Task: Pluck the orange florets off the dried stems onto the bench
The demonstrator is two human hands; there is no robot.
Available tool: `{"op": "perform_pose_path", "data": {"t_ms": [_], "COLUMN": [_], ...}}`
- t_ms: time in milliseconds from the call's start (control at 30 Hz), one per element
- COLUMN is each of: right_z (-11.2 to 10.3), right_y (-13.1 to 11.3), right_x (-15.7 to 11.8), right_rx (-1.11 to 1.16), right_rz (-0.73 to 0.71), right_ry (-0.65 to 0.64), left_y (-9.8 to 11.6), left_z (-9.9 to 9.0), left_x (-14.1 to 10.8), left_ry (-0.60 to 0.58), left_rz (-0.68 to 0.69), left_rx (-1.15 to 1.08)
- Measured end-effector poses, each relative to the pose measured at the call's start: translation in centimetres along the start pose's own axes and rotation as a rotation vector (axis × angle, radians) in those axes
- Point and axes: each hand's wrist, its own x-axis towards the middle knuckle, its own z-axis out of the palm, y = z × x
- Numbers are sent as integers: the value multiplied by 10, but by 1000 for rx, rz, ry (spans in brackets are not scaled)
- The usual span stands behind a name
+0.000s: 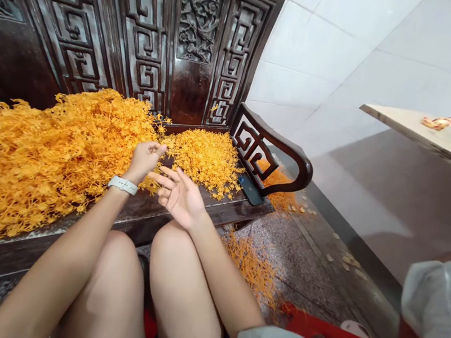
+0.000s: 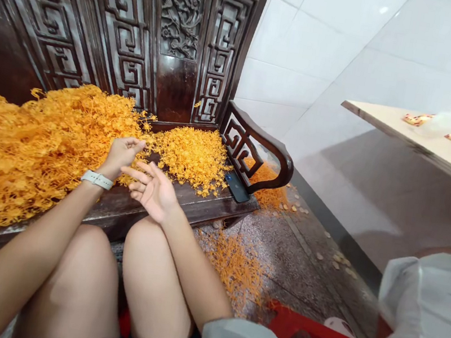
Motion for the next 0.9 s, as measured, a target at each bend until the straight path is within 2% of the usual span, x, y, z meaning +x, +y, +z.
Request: {"op": "perform_pose_path", "data": {"t_ms": [67, 133, 200, 367, 500, 633, 900], "right_z": [-4, -9, -12, -22, -27, -30, -43], "right_y": [11, 18, 21, 20, 19, 18, 20], "right_x": [1, 2, 4, 11, 12, 14, 19], "right_rx": [101, 77, 47, 41, -13, -177, -449], "right_rz": [36, -19, -88, -272, -385, -421, -487], "right_ry": [-7, 39, 136, 487, 597, 608, 483], "left_y": [2, 4, 7, 16, 19, 24, 41], "left_z": [3, 8, 11, 11, 3, -4, -2], "left_x": [-2, -4, -7, -11, -9, -9, -19], "left_ry": [-59, -147, -241, -410, -494, -622, -792], "left_rz": [17, 45, 74, 128, 156, 147, 162], "left_rx": [37, 58, 68, 94, 89, 112, 160]}}
